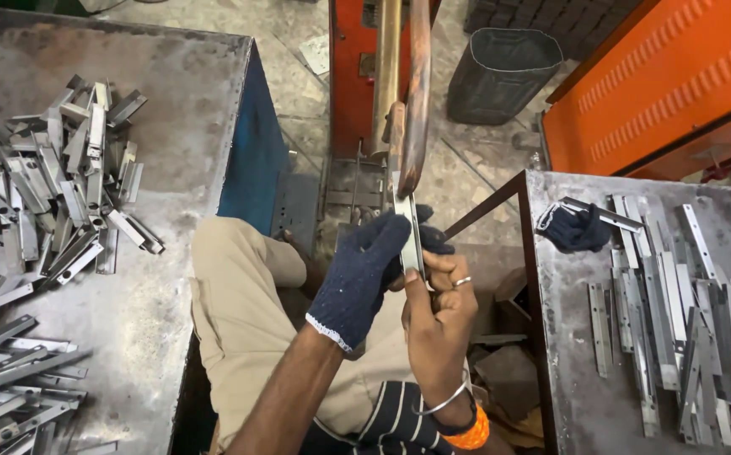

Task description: The person sits between two tables covered with metal strip parts, picks up individual parts from a pile, turns them over and looks them over by hand, and places them onto the adjacent table. The person repeats this pick-and-check handling one part at a time throughout the episode.

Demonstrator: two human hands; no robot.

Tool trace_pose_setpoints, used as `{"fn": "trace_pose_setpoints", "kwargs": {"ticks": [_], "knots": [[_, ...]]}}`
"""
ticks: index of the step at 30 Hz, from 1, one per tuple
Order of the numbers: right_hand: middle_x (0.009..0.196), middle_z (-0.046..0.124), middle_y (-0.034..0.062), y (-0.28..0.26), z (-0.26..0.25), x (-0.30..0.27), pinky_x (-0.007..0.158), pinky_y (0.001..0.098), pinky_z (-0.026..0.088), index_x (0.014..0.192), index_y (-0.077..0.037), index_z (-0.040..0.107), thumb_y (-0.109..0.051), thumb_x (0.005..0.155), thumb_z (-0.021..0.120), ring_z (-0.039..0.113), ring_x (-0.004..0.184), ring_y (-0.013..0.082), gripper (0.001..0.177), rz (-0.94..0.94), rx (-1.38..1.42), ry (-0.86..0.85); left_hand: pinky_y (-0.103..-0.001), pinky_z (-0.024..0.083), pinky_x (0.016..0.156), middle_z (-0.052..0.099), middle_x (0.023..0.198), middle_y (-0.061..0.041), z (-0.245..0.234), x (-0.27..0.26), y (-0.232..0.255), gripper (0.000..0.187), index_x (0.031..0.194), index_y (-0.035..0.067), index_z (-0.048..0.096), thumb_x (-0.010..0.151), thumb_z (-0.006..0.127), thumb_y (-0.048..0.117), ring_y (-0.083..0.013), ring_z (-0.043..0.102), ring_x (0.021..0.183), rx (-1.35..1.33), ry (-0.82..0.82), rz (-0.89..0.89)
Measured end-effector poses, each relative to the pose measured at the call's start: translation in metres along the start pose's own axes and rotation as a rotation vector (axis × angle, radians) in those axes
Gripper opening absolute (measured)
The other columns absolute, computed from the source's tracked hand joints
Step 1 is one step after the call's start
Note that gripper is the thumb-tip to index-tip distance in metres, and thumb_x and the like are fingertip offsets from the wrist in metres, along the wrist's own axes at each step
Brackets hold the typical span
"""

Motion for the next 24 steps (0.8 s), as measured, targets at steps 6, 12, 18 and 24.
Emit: {"fn": "trace_pose_setpoints", "kwargs": {"ticks": [6, 12, 18, 24], "knots": [[0.085, 0.073, 0.0071, -0.010, -0.002, -0.002, 0.039, 0.0201, 0.037, 0.123, 0.002, 0.056, 0.002, 0.096, 0.062, 0.049, 0.048, 0.0022, 0.028, -0.010, -0.019, -0.077, -0.029, 0.057, 0.075, 0.073, 0.100, -0.007, 0.002, -0.001, 0.007, 0.035, 0.123, -0.003, 0.069, 0.103, 0.061, 0.026, -0.0128, 0.070, 0.086, -0.068, -0.004, 0.053], [0.081, 0.072, 0.0058, -0.017, -0.009, 0.011, 0.051, 0.0192, 0.047, 0.138, 0.003, 0.051, 0.009, 0.090, 0.063, 0.059, 0.062, 0.0036, 0.049, -0.052, -0.140, -0.273, -0.031, 0.059, 0.080, 0.077, 0.105, -0.013, 0.005, 0.003, 0.021, 0.034, 0.117, -0.002, 0.071, 0.100, 0.061, 0.025, -0.0176, 0.074, 0.089, -0.017, 0.022, 0.078], [0.081, 0.069, 0.0053, -0.014, 0.001, 0.031, 0.059, 0.0185, 0.050, 0.139, 0.006, 0.049, 0.012, 0.089, 0.060, 0.065, 0.071, 0.0044, 0.051, -0.147, -0.112, -0.258, -0.030, 0.057, 0.073, 0.077, 0.098, -0.012, 0.007, -0.019, 0.036, 0.029, 0.115, -0.001, 0.072, 0.098, 0.067, 0.022, -0.0157, 0.073, 0.084, 0.519, 0.367, 0.512], [0.081, 0.068, 0.0022, -0.026, 0.012, 0.053, 0.050, 0.0157, 0.038, 0.135, 0.007, 0.051, 0.017, 0.086, 0.055, 0.055, 0.062, 0.0005, 0.049, -0.059, -0.031, -0.252, -0.035, 0.054, 0.068, 0.074, 0.097, -0.014, 0.012, -0.036, 0.037, 0.041, 0.141, 0.005, 0.061, 0.103, 0.062, 0.019, -0.0238, 0.071, 0.076, 0.992, 0.383, 0.778]]}}
Point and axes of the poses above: each hand's wrist, its own x-axis towards the middle knuckle, its own z-axis out of the palm, y = z × x, the point moved 5 cm from there along x, towards the middle knuckle
